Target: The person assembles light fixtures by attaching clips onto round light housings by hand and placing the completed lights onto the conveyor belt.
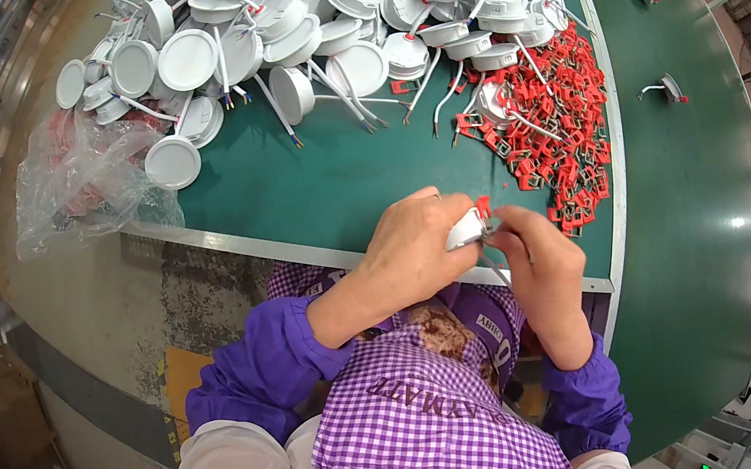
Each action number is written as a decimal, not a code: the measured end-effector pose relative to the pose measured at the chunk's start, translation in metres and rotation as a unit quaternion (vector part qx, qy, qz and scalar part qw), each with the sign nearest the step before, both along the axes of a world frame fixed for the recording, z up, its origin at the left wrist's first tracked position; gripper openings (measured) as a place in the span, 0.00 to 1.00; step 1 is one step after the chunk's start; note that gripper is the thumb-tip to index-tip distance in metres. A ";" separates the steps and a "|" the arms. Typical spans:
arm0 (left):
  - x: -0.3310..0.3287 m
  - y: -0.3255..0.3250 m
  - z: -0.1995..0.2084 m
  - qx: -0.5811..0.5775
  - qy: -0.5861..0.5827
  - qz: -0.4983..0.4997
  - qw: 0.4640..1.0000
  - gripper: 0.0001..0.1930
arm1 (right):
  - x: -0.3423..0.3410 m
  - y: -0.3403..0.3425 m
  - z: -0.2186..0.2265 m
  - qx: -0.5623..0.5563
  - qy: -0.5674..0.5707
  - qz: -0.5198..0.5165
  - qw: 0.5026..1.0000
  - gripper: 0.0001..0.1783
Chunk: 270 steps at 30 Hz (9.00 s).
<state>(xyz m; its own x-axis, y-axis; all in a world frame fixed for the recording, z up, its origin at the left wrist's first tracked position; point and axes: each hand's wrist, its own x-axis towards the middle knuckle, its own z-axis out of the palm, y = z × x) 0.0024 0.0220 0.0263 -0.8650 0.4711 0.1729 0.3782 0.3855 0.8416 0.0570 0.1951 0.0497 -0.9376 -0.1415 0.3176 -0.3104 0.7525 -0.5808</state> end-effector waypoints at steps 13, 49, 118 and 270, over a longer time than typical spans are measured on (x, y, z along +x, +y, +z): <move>-0.007 0.001 0.000 0.032 0.045 -0.113 0.992 0.26 | 0.010 0.057 0.001 -0.170 -0.129 -0.027 0.977 0.25; -0.135 -0.114 -0.005 0.110 -0.084 0.079 0.987 0.16 | -0.081 0.064 -0.055 0.094 -0.003 -0.086 0.992 0.07; 0.014 0.005 -0.016 0.100 -0.129 -0.014 0.986 0.16 | 0.004 0.007 -0.016 -0.173 -0.068 -0.075 0.980 0.11; -0.006 -0.006 -0.029 0.241 -0.315 0.145 0.906 0.35 | 0.031 0.144 0.022 -0.087 0.097 -0.396 0.909 0.21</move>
<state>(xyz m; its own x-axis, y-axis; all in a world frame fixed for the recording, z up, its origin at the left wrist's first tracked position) -0.0038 0.0158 -0.0023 -0.9389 0.2085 -0.2740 -0.2954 -0.0789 0.9521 0.0878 0.3389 0.0717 -0.6470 0.6218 0.4414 0.1785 0.6862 -0.7052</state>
